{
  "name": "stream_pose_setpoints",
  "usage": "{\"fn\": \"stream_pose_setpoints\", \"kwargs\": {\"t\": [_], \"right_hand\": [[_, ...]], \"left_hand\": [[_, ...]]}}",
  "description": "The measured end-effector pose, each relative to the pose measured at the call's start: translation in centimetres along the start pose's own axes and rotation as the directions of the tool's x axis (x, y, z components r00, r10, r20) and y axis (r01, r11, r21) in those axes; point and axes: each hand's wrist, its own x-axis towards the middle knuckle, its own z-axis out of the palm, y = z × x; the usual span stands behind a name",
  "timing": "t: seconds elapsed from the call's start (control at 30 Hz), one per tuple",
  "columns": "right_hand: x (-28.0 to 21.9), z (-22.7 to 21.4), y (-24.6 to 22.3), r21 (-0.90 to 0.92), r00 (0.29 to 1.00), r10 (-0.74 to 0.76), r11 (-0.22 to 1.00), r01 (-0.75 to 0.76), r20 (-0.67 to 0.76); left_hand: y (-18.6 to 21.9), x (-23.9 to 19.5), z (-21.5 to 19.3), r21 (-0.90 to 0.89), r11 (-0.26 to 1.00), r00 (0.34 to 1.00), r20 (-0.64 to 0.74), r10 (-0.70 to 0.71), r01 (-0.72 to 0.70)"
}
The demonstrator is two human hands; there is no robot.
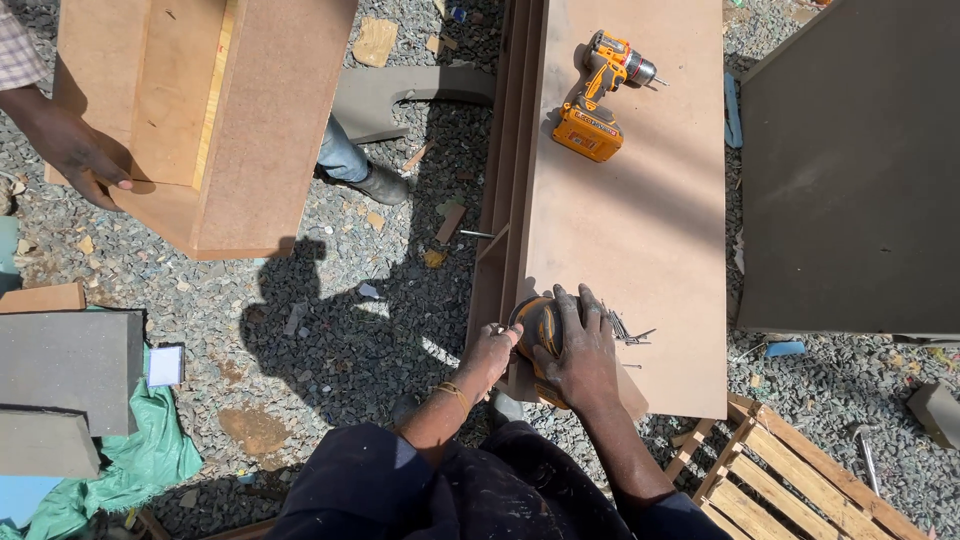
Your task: The person uses an orbital sander to smooth the surface of a large wooden board. Another person is seen in the background using a drill on a wooden drawer unit. The person sanding moves along the length of the board, ensuring an even finish.
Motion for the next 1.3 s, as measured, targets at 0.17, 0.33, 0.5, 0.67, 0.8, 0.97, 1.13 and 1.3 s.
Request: {"fn": "stream_pose_setpoints", "kwargs": {"t": [0.17,0.33,0.5,0.67,0.8,0.97,1.13,1.3], "right_hand": [[0.5,-3.3,-0.6,-0.048,0.951,0.132,0.991,-0.124,0.279],[1.7,-1.9,2.3,-0.150,0.937,0.087,0.988,-0.038,0.338],[1.7,-2.6,2.7,-0.148,0.930,0.026,0.989,0.031,0.367],[1.1,-3.7,2.1,-0.105,0.929,-0.023,0.992,0.066,0.370],[1.0,-3.7,2.3,-0.107,0.928,-0.050,0.990,0.096,0.369],[0.7,-3.3,2.8,-0.103,0.938,-0.065,0.989,0.106,0.341],[0.2,-3.3,2.6,-0.091,0.943,-0.045,0.993,0.079,0.329],[-0.9,-2.7,1.8,-0.130,0.948,-0.032,0.989,0.077,0.317]], "left_hand": [[0.1,0.7,3.4,-0.149,0.988,0.990,-0.128,-0.057,0.038],[1.5,-1.2,4.4,-0.092,0.996,0.971,-0.238,-0.035,0.013],[0.4,-1.2,5.5,-0.145,0.989,0.953,-0.299,-0.043,-0.001],[-0.9,-0.4,6.6,-0.163,0.984,0.948,-0.319,0.013,-0.068],[-3.9,2.6,6.5,-0.704,0.705,0.996,0.075,-0.046,0.086],[-4.5,1.2,7.3,-0.566,0.814,0.990,-0.118,0.077,-0.131],[-7.9,7.0,9.5,-0.581,0.807,0.993,-0.106,0.053,-0.105],[-7.9,5.7,8.0,-0.732,0.679,0.999,-0.033,0.039,-0.051]]}}
